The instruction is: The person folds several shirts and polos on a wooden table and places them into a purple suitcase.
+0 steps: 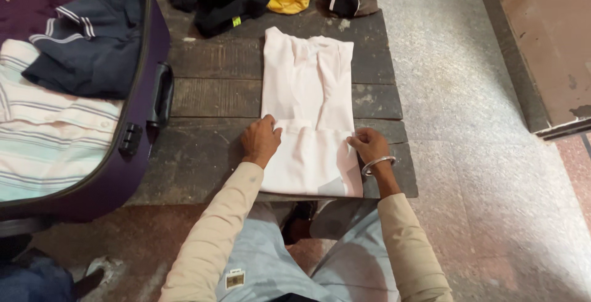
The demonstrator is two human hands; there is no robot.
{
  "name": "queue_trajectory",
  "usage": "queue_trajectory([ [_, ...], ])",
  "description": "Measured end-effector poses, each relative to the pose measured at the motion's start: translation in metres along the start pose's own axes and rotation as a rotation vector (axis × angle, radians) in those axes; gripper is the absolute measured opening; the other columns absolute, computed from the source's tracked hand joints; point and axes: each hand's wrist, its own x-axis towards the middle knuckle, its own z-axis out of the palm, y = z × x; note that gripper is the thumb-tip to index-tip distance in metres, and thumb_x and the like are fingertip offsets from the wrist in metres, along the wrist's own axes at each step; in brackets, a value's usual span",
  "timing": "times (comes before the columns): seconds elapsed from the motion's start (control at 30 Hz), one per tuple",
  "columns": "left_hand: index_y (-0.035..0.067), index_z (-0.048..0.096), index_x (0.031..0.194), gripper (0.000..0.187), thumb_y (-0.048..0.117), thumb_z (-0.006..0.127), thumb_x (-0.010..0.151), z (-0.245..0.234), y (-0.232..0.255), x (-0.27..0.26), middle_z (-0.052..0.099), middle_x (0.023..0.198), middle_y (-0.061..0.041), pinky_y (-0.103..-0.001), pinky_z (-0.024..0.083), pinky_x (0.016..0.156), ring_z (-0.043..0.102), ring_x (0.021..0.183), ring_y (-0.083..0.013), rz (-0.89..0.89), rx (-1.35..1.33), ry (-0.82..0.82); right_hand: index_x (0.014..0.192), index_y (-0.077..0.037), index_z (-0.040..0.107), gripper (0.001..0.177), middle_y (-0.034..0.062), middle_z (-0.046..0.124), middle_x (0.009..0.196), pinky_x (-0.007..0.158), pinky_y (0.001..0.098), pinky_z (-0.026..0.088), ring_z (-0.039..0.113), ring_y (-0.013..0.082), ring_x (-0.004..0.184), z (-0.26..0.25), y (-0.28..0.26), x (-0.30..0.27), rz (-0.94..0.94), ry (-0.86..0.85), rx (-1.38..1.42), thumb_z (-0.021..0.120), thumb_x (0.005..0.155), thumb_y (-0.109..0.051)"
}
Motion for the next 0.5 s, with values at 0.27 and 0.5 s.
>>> queue_trajectory([
  [0.27, 0.009, 0.074, 0.092, 0.023, 0.032, 0.07, 0.09, -0.001, -0.04, 0.022, 0.077, 0.097, -0.015, -0.046, 0.056, 0.083, 0.072, 0.096, -0.0369, -0.202, -0.177, -0.131, 0.096, 0.001, 0.077, 0.019, 0.0102, 0.076, 0.084, 0.065, 0.032, 0.054, 0.067, 0.0166, 0.07, 0.006, 0.013, 0.02, -0.016, 0.019, 0.116, 0.078, 0.084, -0.012],
  [0.5, 0.011, 0.074, 0.097, 0.024, 0.035, 0.069, 0.094, -0.008, -0.034, 0.024, 0.074, 0.098, -0.018, -0.051, 0.054, 0.082, 0.068, 0.096, -0.0424, -0.178, -0.02, -0.164, 0.094, -0.002, 0.076, 0.014, 0.0091, 0.076, 0.081, 0.066, 0.0325, 0.056, 0.071, 0.0176, 0.07, 0.006, 0.009, 0.016, -0.149, 0.08, -0.043, 0.077, 0.084, -0.011],
])
